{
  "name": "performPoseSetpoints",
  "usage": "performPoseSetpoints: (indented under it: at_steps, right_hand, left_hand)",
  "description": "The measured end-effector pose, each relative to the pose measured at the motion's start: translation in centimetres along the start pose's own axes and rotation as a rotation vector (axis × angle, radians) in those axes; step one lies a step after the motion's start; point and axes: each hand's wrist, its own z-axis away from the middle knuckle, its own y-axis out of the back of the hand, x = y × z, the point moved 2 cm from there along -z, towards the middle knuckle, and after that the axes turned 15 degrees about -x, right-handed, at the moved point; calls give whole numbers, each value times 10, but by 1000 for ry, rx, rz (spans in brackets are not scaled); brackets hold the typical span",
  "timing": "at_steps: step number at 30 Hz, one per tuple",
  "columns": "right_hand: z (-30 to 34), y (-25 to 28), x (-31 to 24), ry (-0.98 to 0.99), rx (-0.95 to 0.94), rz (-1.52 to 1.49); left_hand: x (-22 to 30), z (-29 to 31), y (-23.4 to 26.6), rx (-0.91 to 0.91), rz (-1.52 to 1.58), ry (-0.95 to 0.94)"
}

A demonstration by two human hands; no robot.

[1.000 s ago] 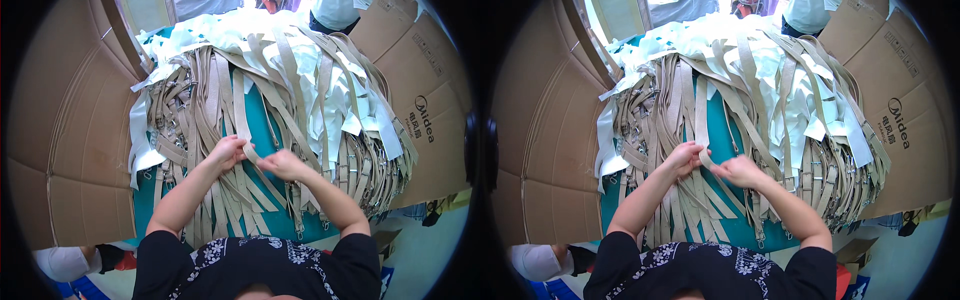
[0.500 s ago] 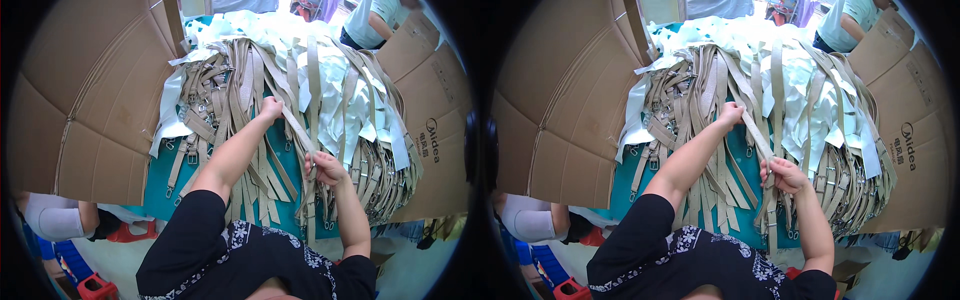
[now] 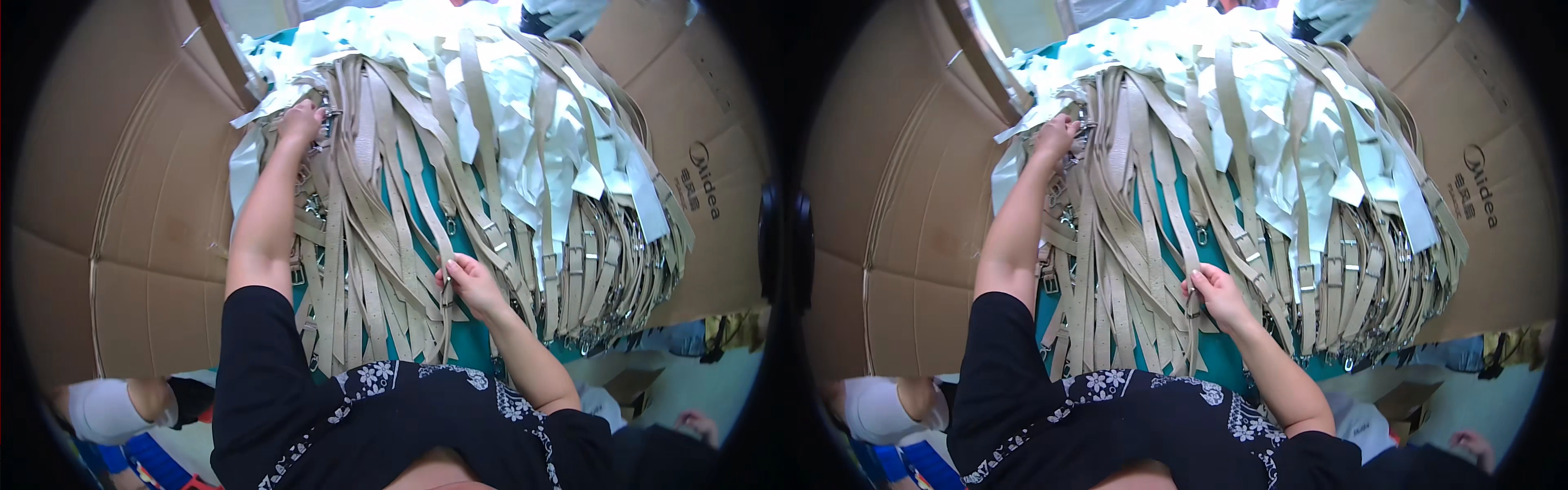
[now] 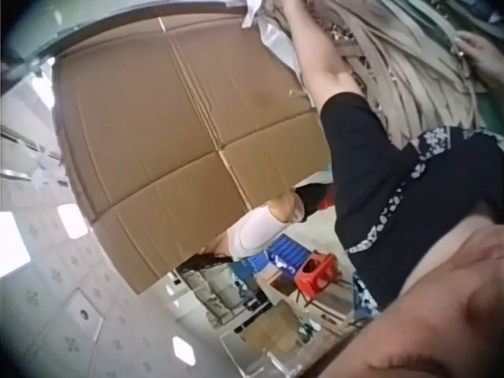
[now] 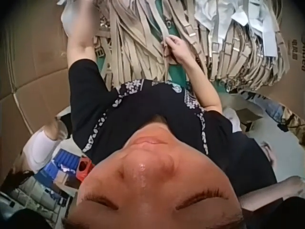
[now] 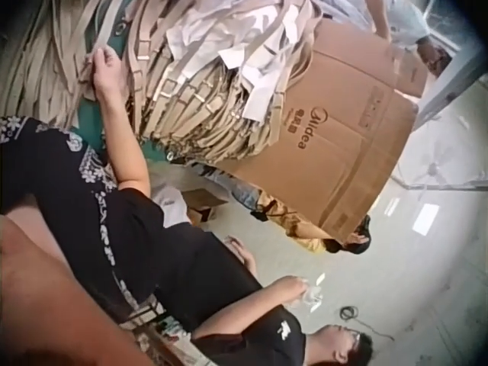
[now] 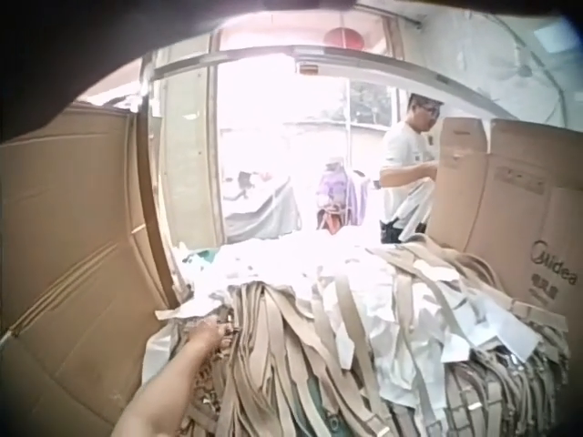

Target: The recorder is rolling long beige fabric belts into compact rolls on a workspace table in a manufacturing facility.

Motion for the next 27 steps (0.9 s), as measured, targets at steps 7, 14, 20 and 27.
performPoseSetpoints:
  at_steps: [7,14,20,27]
  right_hand:
    - [0,3,-33,-126,68,-239]
    - [14,78,-106,95,384,827]
    - [-7,73,-162,75,627,1991]
    - [-66,3,-40,16,36,1536]
  left_hand:
    - [5,-24,8,-380,-53,-53]
    - [-17,-1,34,-132,499,-373]
    - [-12,56,128,379,1259,-593]
    - [32,143,154,68,1171,-579]
